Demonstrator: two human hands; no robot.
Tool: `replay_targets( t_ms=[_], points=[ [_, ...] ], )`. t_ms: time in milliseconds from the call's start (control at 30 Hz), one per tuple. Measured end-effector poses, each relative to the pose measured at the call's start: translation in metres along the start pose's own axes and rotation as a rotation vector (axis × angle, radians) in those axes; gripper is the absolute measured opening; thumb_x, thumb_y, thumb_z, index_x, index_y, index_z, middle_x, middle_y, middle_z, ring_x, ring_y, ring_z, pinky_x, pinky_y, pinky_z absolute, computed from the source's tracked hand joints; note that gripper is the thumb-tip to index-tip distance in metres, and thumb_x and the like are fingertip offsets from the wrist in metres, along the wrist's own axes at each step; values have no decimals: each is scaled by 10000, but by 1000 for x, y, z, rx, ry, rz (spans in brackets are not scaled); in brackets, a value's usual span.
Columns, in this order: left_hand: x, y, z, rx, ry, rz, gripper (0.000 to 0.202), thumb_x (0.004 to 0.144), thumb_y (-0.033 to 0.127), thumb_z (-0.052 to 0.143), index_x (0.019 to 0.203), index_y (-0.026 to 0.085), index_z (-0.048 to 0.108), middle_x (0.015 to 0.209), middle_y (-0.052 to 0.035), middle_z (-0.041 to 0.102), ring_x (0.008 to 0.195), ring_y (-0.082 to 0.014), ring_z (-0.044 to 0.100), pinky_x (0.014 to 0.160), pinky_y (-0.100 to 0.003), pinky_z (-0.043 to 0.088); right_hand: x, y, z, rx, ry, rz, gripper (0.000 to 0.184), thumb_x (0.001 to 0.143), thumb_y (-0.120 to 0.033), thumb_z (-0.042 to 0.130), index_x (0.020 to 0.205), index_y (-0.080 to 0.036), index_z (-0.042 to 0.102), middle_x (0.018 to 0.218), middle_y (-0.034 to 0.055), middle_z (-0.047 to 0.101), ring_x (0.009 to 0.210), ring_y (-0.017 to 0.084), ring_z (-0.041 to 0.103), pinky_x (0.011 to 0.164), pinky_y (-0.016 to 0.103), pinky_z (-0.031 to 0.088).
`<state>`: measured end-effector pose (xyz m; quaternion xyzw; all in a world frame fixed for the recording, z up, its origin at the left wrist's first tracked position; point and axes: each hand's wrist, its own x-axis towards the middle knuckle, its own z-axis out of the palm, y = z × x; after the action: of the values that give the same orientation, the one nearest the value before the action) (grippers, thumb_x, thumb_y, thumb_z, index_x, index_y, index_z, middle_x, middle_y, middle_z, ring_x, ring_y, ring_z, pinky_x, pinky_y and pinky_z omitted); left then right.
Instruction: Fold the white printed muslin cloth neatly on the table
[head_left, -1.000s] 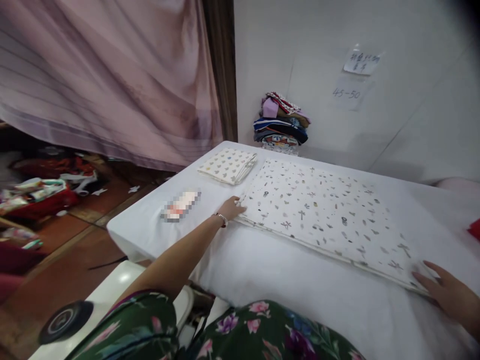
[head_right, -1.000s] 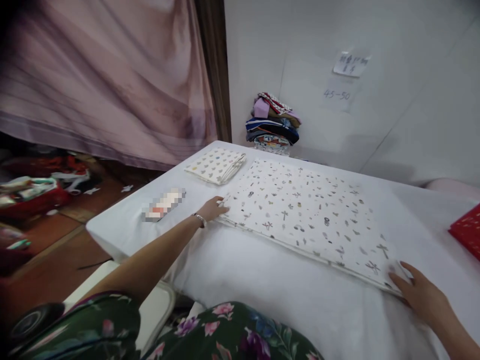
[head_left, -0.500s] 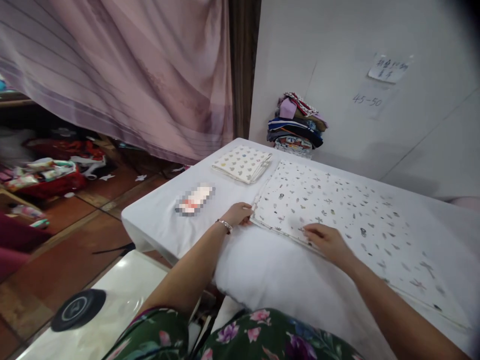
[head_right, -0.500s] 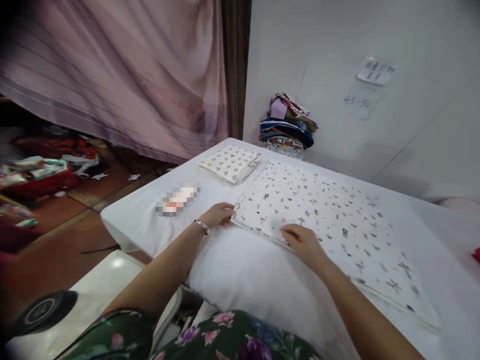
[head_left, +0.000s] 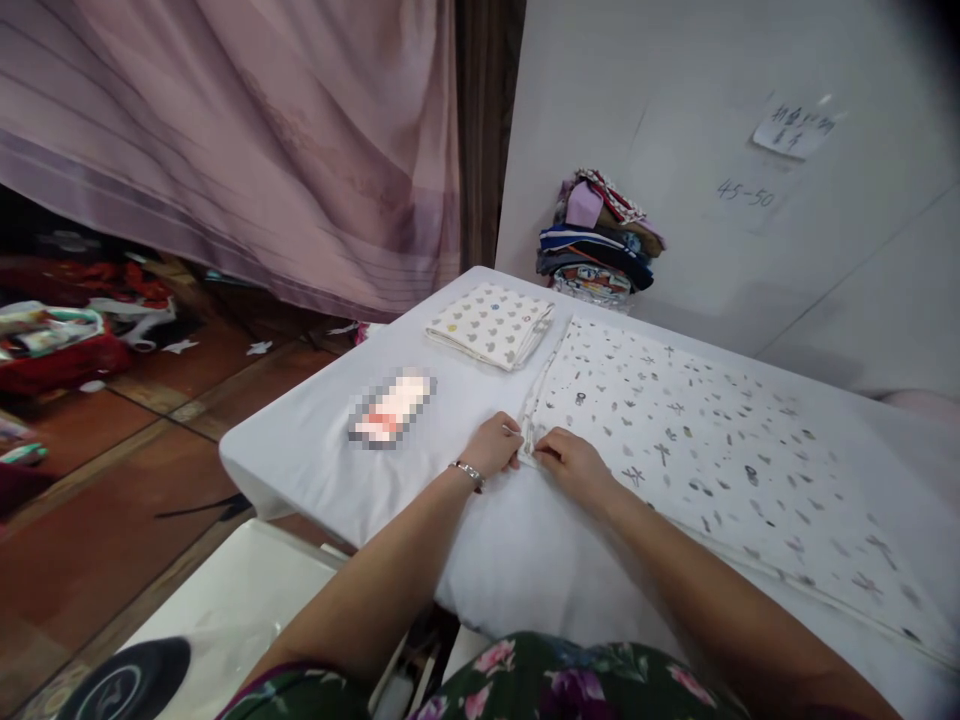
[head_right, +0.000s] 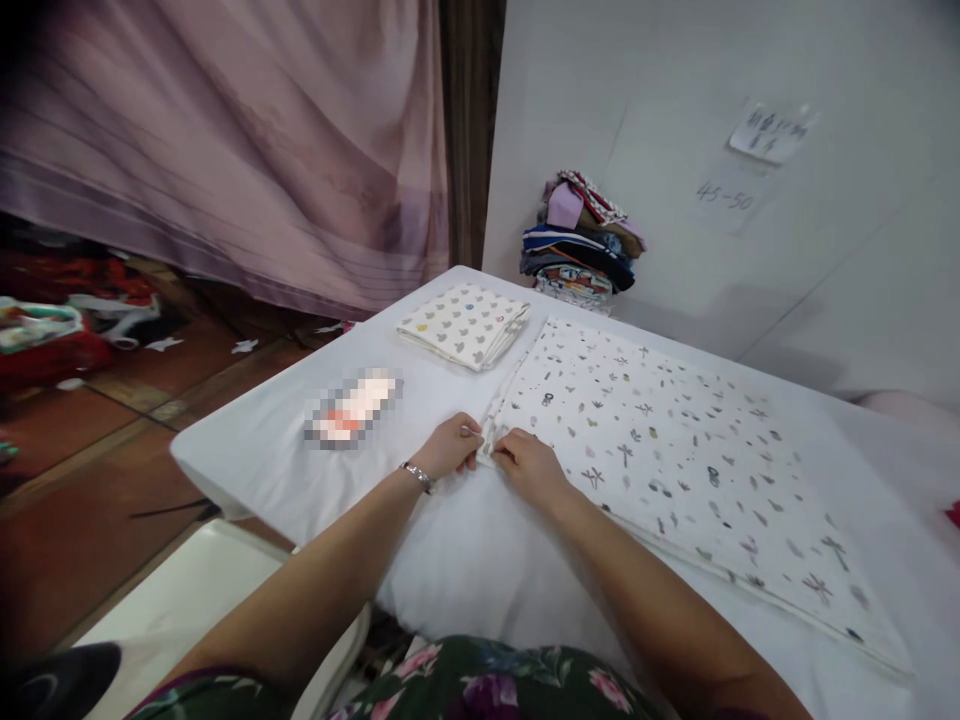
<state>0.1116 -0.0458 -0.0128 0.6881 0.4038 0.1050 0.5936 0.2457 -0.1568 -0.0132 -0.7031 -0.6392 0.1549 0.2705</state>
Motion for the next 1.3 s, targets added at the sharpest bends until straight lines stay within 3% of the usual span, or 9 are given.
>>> replay_targets(
  t_ms=[200,500,633,833,1000,1167,1300],
  points=[
    [1,1,1,35,-14,18,134,746,125,504,857,187,462,391,88,499,322,-73,384,379,-170,301,-7,1,3,-39,31,-21,104,877,-287,501,888,-224,582,892,20,572,828,152,535,698,267,401],
    [0,-1,2,43,-25,50,111,719,140,543,790,193,476,483,86,491,374,-71,458,388,-173,343,-6,10,9,98,200,-4,162,884,-248,440,796,-211,571,786,13,570,747,148,530,687,272,404],
    [-1,-1,2,14,-31,73,183,682,122,594,811,186,480,587,83,504,395,-55,469,397,-179,354,-9,4,11,-22,150,-28,143,892,-269,447,846,-216,571,841,23,571,800,158,531,703,273,403],
    [1,-1,2,-42,-30,47,207,681,87,596,824,180,478,576,83,497,405,-39,425,398,-167,321,-8,-4,13,-159,119,13,102,866,-311,514,849,-226,568,861,27,571,834,173,526,688,274,397],
    [0,-2,3,-87,-30,56,203,699,108,602,837,186,475,580,84,490,420,-42,409,396,-167,306,-6,3,14,-11,173,16,158,894,-295,443,833,-218,568,821,25,570,787,160,530,691,273,401],
    [-2,0,1,-80,-24,45,209,707,134,607,846,187,460,520,99,465,388,-52,405,408,-179,317,-8,7,12,229,311,99,172,871,-320,460,800,-205,568,740,8,555,665,141,496,623,267,397],
    [-4,3,-2,0,-21,2,171,751,185,566,896,178,475,440,91,477,382,-75,429,451,-189,343,-9,-3,5,250,399,37,167,884,-306,446,820,-201,560,776,18,552,675,139,499,618,262,401]
  ],
)
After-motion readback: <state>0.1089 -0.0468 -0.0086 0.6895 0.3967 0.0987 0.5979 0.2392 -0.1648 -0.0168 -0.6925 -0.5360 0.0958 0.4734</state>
